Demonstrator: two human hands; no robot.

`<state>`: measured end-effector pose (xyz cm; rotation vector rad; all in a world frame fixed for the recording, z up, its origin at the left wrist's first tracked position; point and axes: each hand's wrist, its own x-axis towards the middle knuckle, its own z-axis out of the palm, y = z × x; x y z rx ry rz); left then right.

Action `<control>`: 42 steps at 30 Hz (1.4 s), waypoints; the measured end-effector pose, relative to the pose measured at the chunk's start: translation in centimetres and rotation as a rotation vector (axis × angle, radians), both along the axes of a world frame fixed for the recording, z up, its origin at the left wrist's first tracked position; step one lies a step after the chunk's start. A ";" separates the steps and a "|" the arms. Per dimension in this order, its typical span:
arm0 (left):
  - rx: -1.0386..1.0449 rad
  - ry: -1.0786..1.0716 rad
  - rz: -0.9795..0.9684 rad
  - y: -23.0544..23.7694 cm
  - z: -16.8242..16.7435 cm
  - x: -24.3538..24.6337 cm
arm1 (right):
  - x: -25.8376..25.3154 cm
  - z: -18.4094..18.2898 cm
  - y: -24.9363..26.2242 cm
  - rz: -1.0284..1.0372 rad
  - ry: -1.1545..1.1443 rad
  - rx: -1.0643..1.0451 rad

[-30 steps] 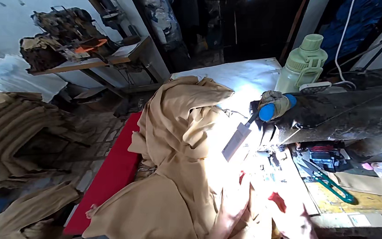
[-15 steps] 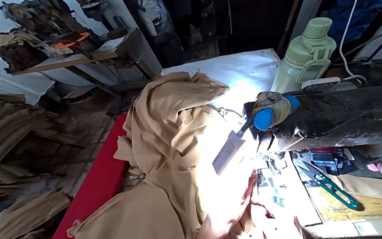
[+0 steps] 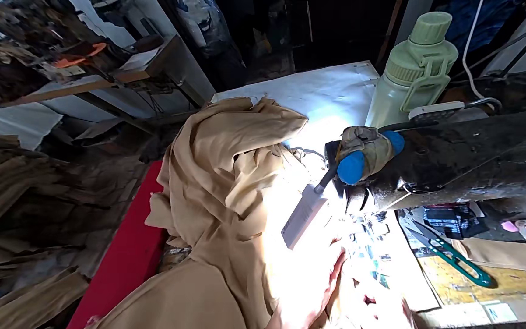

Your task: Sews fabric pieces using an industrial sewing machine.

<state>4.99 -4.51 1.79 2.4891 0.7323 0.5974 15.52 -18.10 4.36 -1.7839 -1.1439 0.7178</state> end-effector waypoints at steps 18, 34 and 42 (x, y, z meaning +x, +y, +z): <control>-0.053 -0.102 -0.025 -0.3 -1.3 -0.3 | 11.1 0.1 -5.0 -0.221 -0.999 -0.188; -0.041 -0.106 -0.050 -0.3 -1.1 -0.6 | 5.5 4.1 -4.8 -0.096 -0.536 0.029; -0.068 -0.019 -0.012 -0.4 -1.4 -0.8 | 0.6 2.8 -2.5 0.048 -0.516 0.009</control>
